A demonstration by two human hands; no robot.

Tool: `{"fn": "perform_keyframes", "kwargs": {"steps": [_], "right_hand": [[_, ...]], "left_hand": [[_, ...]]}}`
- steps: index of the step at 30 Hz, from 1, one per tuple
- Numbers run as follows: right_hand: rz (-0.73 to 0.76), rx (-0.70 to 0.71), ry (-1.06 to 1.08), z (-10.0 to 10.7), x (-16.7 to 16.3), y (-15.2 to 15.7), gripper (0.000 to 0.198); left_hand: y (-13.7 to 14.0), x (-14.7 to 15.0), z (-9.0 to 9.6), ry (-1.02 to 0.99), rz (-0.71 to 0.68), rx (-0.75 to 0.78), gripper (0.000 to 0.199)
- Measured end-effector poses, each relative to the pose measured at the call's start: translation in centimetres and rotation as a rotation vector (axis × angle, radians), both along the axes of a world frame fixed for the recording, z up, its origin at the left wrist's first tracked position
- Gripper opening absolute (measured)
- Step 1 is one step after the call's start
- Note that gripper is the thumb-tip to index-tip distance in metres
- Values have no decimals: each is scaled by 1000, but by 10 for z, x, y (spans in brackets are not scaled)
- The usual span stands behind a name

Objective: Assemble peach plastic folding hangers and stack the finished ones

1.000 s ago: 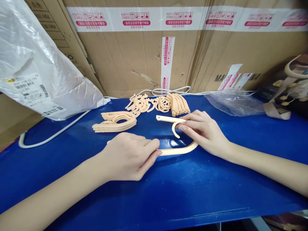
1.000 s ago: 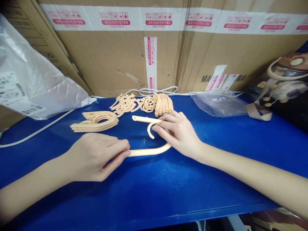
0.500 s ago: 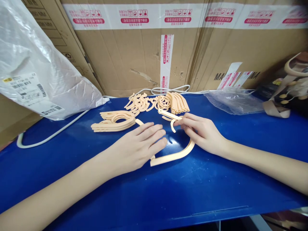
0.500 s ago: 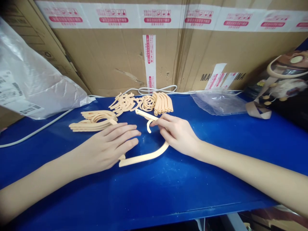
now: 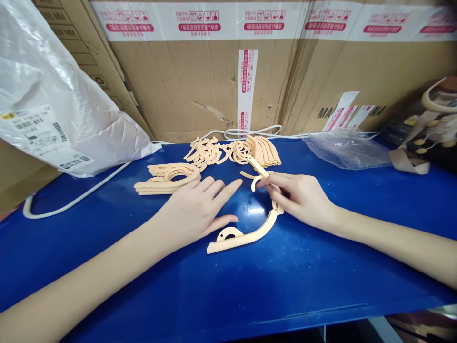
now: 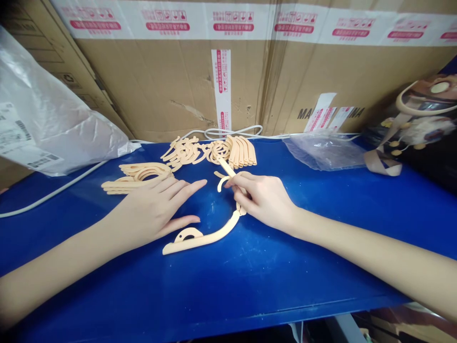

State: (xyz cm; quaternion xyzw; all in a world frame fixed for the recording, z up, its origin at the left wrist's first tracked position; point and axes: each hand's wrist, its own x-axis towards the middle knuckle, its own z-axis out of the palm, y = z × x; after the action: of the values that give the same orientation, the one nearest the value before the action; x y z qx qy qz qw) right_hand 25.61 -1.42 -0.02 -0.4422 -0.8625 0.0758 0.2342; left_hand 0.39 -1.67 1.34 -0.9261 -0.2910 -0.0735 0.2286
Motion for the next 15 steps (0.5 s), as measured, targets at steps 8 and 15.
{"fn": "perform_keyframes", "kwargs": {"steps": [8,15], "right_hand": [[-16,-8,-15,0,0,0,24],[-34,-1,-24,0,-1,1,24]], "left_hand": [[2,-3,2,-78,-79,-183,44],[-4,-2,7,-125,-161,-520,54]]}}
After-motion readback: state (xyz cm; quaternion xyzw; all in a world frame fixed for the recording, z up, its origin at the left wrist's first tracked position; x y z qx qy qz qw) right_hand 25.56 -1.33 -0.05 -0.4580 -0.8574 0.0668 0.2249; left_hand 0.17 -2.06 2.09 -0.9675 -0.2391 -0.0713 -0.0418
